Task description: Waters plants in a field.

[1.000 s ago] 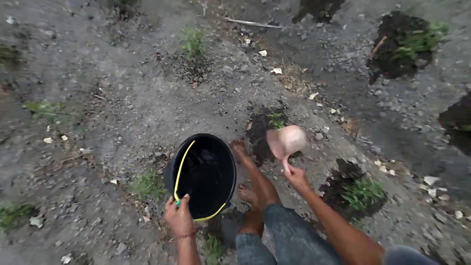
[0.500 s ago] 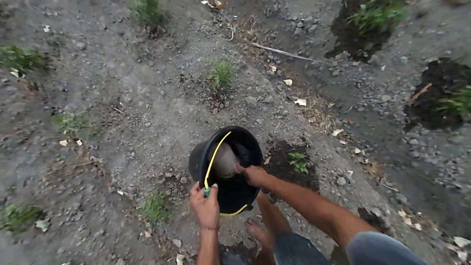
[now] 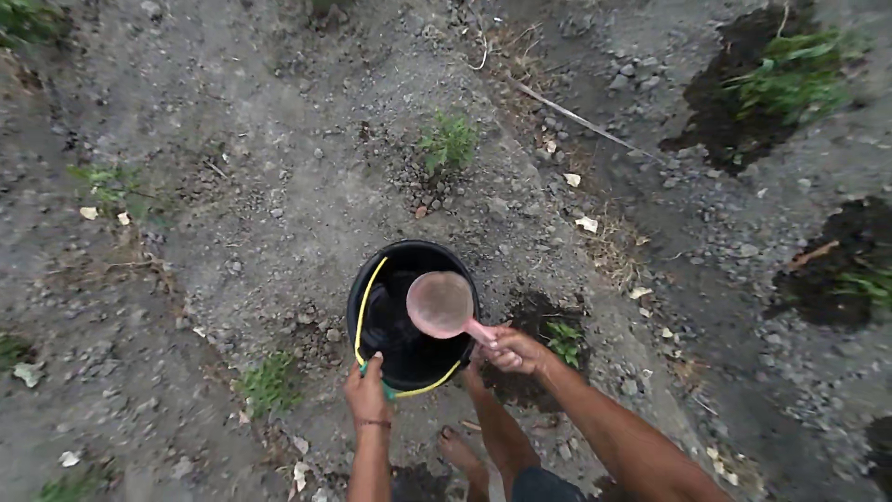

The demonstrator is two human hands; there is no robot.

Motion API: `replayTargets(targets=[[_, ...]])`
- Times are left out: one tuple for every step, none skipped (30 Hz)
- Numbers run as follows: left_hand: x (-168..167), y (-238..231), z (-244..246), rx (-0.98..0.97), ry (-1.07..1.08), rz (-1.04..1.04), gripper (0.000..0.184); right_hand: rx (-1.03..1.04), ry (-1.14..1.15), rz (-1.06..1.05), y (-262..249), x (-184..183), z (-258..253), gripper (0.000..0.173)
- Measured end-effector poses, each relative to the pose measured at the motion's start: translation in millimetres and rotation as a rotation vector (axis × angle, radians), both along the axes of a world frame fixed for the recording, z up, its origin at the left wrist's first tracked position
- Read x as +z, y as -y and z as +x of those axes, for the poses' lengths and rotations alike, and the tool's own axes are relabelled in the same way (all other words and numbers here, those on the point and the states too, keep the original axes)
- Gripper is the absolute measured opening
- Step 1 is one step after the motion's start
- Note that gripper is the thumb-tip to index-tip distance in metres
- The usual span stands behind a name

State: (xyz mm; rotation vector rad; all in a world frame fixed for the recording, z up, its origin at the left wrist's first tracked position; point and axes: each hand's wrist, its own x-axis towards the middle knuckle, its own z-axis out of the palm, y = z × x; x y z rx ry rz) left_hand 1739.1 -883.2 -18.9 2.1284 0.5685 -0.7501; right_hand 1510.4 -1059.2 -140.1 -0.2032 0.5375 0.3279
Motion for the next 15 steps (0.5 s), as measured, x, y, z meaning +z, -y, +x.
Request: replayTargets(targets=[[-5.7,-6.0,1.8,0.045,-0.014,0.009,0.012,-0.004,-0.011,-0.078,14.9,3.1,3.6,0.018],[-10.3,-12.2,2.5,0.089,-0.023,0.017,0.012,-0.015,-0.042,-0.157,30.1,4.7,8.6,0.021],[-14.2,-18.1,2.3,0.130,-0.019,0.025,0.013,-0.036,-0.076,-0.229,45.5,5.0,15.5,0.024],[-17.4,-23.6,1.6,0.168,-0.015,0.034,0.013,-0.064,-0.117,-0.283,60.8,3.5,23.9,0.026],[-19.9,-29.6,0.9,0.206,-0.013,0.039,0.013,-0.092,-0.163,-0.330,75.9,1.2,34.7,0.026],[-21.2,-36.0,0.6,0.244,-0.009,0.043,0.013,-0.123,-0.211,-0.366,90.5,-2.6,47.7,0.024],[-22.0,-42.7,0.6,0.279,0.000,0.050,0.013,-0.153,-0.261,-0.392,104.4,-8.3,62.1,0.023],[-22.0,-49.7,0.9,0.310,0.013,0.059,0.013,-0.185,-0.318,-0.410,117.7,-16.2,76.9,0.020],[-21.5,-56.9,1.5,0.337,0.026,0.072,0.014,-0.224,-0.382,-0.422,130.1,-24.7,91.4,0.017],[-20.1,-64.2,2.0,0.361,0.037,0.086,0.015,-0.257,-0.433,-0.437,142.2,-32.8,104.7,0.014],[-18.5,-71.6,2.5,0.377,0.045,0.102,0.016,-0.286,-0.472,-0.454,153.9,-41.6,115.9,0.012],[-16.8,-79.2,2.9,0.386,0.053,0.124,0.019,-0.306,-0.508,-0.479,165.4,-50.7,126.0,0.010],[-14.7,-87.5,2.7,0.394,0.056,0.144,0.020,-0.329,-0.549,-0.508,175.8,-56.5,136.0,0.008],[-13.3,-96.0,2.0,0.403,0.066,0.168,0.021,-0.336,-0.578,-0.542,186.1,-60.5,144.7,0.006],[-11.8,-104.5,0.9,0.408,0.070,0.183,0.021,-0.346,-0.601,-0.580,196.0,-65.4,152.3,0.007]])
